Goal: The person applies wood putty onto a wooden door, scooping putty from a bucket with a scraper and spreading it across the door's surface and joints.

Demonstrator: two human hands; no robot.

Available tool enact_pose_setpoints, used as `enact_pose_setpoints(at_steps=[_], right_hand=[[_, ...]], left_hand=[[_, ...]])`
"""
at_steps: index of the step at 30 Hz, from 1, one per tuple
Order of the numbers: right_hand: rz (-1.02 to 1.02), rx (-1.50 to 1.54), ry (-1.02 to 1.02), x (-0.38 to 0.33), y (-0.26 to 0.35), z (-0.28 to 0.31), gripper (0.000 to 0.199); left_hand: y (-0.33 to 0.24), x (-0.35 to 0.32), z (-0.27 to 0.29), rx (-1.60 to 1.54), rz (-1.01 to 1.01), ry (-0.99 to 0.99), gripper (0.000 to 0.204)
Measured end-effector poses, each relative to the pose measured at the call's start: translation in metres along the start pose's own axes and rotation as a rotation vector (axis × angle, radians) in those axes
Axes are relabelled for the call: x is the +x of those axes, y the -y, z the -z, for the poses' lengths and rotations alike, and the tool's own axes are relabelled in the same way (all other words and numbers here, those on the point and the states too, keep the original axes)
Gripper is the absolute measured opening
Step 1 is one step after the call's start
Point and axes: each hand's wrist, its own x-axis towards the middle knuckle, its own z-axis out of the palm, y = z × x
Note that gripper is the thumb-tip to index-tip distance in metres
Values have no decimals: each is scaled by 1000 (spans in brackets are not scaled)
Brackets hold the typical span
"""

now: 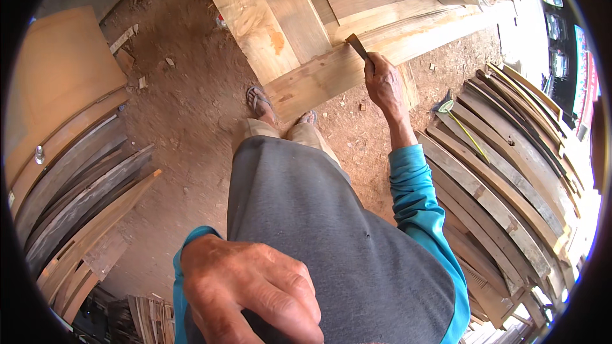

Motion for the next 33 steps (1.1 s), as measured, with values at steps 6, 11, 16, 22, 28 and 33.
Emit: enact_pose_setpoints(at_steps=[6,11,16,22,28,33], right_hand=[[58,-382,209,12,41,16,19],[280,-792,378,25,73,19,17],[442,-891,651,60,80,23,18],[378,-692,550,91,67,47,25],[286,-632,518,87,60,38,22],[328,-611,568,87,56,38,21]], left_hand=[[-13,6,19,34,-60,-32,14],[-18,5,26,72,-107,-11,24],[-28,-5,29,88,-99,-12,25],[-41,-13,34,102,-143,-11,25],[-40,-8,41,118,-166,-52,26],[-38,-6,43,114,-184,-69,29]])
